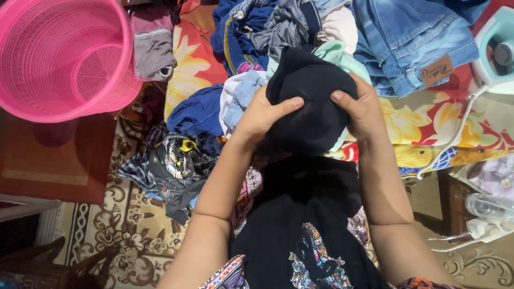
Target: The recorder is folding a variety of clothing items including underwear and shirts on a bed.
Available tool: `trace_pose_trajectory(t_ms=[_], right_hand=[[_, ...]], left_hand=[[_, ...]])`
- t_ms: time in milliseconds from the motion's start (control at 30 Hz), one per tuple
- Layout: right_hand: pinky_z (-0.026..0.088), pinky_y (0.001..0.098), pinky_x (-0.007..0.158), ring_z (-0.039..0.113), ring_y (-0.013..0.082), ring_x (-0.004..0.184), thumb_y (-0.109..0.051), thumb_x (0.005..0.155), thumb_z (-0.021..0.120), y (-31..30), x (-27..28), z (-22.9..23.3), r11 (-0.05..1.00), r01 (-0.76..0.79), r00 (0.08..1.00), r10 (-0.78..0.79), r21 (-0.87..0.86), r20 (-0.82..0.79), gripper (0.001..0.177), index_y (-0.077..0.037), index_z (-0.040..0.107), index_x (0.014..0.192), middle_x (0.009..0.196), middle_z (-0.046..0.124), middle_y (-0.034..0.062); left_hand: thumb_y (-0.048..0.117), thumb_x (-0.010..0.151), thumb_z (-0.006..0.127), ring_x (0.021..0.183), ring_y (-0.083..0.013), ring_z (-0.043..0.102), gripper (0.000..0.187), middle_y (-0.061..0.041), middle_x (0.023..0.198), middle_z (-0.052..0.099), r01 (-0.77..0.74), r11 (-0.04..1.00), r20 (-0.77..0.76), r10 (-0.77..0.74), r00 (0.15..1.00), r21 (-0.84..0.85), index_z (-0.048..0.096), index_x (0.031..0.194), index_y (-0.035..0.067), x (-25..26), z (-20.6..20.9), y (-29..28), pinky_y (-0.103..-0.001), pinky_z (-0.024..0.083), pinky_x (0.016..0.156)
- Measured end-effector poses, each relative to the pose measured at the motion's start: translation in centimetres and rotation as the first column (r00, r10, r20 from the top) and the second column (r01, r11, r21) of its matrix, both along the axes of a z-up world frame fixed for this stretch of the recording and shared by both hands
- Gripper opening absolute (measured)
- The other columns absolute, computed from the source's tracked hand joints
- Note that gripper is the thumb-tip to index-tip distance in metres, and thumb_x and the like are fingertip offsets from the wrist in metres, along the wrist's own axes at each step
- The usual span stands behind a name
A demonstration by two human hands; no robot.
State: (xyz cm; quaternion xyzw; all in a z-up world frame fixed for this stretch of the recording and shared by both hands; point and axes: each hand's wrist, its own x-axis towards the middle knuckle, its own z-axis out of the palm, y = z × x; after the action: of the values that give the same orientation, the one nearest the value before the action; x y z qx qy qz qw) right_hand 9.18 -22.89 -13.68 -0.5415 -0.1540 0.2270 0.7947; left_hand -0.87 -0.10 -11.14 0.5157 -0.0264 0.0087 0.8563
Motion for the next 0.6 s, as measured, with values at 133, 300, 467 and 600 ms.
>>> trace_pose_trajectory(t_ms=[133,300,467,600], right_hand=[[0.050,0.0316,0.101,0.063,0.0155,0.110,-0.018,0.096,0.082,0.4,0.5,3.5,0.955,0.062,0.959,0.023,-0.290,0.282,0.047,0.002,0.059,0.132,0.113,0.067,0.0079],[0.045,0.0267,0.102,0.057,0.0119,0.119,-0.029,0.092,0.067,1.5,0.2,8.7,0.913,0.065,0.737,0.228,-0.403,0.636,0.056,0.000,0.052,0.138,0.126,0.061,0.0028],[0.052,0.0253,0.093,0.062,0.0088,0.104,-0.037,0.094,0.079,-1.4,3.3,5.3,0.937,-0.102,0.916,0.219,-0.335,0.336,0.054,0.001,0.065,0.130,0.114,0.069,0.0001],[0.052,0.0238,0.088,0.063,0.0064,0.090,-0.036,0.097,0.085,-4.2,5.4,5.2,0.985,0.095,0.940,-0.041,-0.142,0.339,0.048,0.000,0.068,0.123,0.103,0.069,-0.0008]], left_hand=[[0.014,0.093,0.077,0.106,-0.0148,0.069,0.044,-0.007,0.119,0.072,-0.002,1.000,-0.028,0.002,1.000,-0.018,0.063,0.132,-0.003,0.0,0.9,0.0,-0.032,0.056,0.096],[0.022,0.099,0.071,0.093,-0.0096,0.067,0.031,-0.001,0.105,0.073,0.105,0.988,-0.060,-0.099,0.993,0.112,0.070,0.121,0.000,1.2,1.8,-1.0,-0.027,0.056,0.086],[0.023,0.109,0.065,0.090,-0.0035,0.057,0.024,0.006,0.094,0.065,0.084,0.978,0.086,-0.102,0.991,0.191,0.069,0.107,0.000,3.3,0.4,1.4,-0.024,0.049,0.081],[0.021,0.106,0.064,0.086,-0.0009,0.050,0.018,0.009,0.093,0.058,0.066,0.951,0.083,-0.096,0.992,0.303,0.068,0.109,0.004,2.5,0.0,2.6,-0.021,0.041,0.077]])
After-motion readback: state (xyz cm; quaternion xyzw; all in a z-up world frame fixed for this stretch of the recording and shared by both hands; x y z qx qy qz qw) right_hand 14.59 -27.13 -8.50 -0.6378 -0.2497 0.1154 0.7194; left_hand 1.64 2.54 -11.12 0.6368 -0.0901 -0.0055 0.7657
